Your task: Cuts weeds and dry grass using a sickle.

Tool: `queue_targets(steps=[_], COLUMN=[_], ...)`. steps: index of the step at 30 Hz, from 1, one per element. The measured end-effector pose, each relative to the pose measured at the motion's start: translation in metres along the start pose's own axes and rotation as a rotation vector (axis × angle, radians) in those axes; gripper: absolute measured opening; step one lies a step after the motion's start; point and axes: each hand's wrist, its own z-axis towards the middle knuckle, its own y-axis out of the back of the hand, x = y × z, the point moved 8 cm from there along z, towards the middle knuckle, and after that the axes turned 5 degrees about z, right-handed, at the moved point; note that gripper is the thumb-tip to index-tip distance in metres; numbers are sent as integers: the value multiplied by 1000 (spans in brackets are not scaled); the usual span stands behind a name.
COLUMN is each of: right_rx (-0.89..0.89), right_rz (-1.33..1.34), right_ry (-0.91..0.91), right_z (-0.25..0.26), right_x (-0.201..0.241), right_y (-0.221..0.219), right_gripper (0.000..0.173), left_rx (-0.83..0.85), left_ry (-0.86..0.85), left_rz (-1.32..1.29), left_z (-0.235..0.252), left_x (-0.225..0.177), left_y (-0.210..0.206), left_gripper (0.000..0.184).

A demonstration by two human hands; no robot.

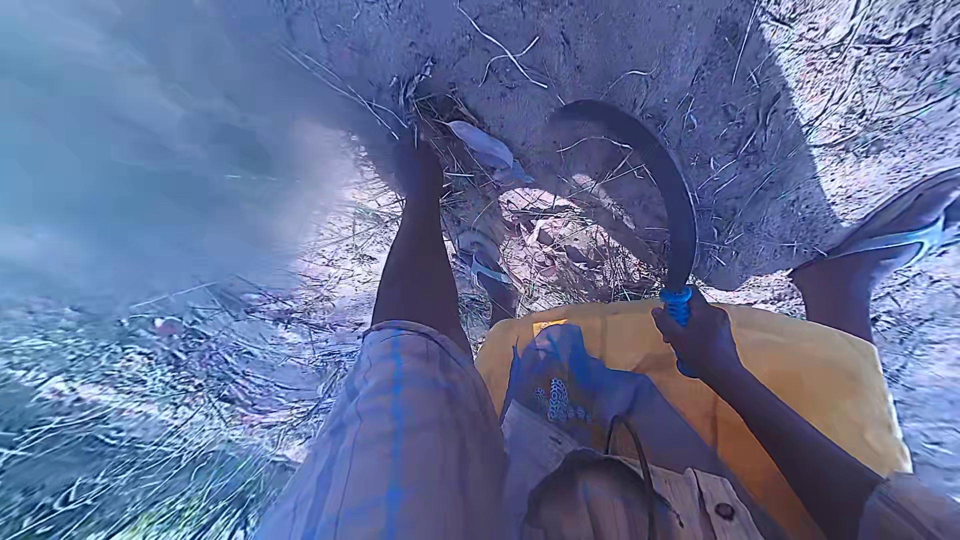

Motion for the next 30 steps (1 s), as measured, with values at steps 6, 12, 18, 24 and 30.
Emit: queue_targets(steps=[6,12,18,24,30], right_rx=[-18,151,399,36,100], right_rz=[-66,-342,-628,-505,-415], right_ry=[588,518,-147,95,577], right_z=[62,133,96,40,129], right_x=[156,193,-10,32,201], right_y=[-16,-86,-46,22,-51], right_gripper=[36,42,51,45,39], left_rx=[1,-11,134,442,541], left_ry=[-163,-157,-137,-175,-279], left_rz=[-123,-167,-89,79,118], left_z=[-8,-7,-35,-98,-119], left_x=[24,33,43,27,-15], left_y=[1,-1,-47,-133,-159], left_gripper=[54,49,43,43,41])
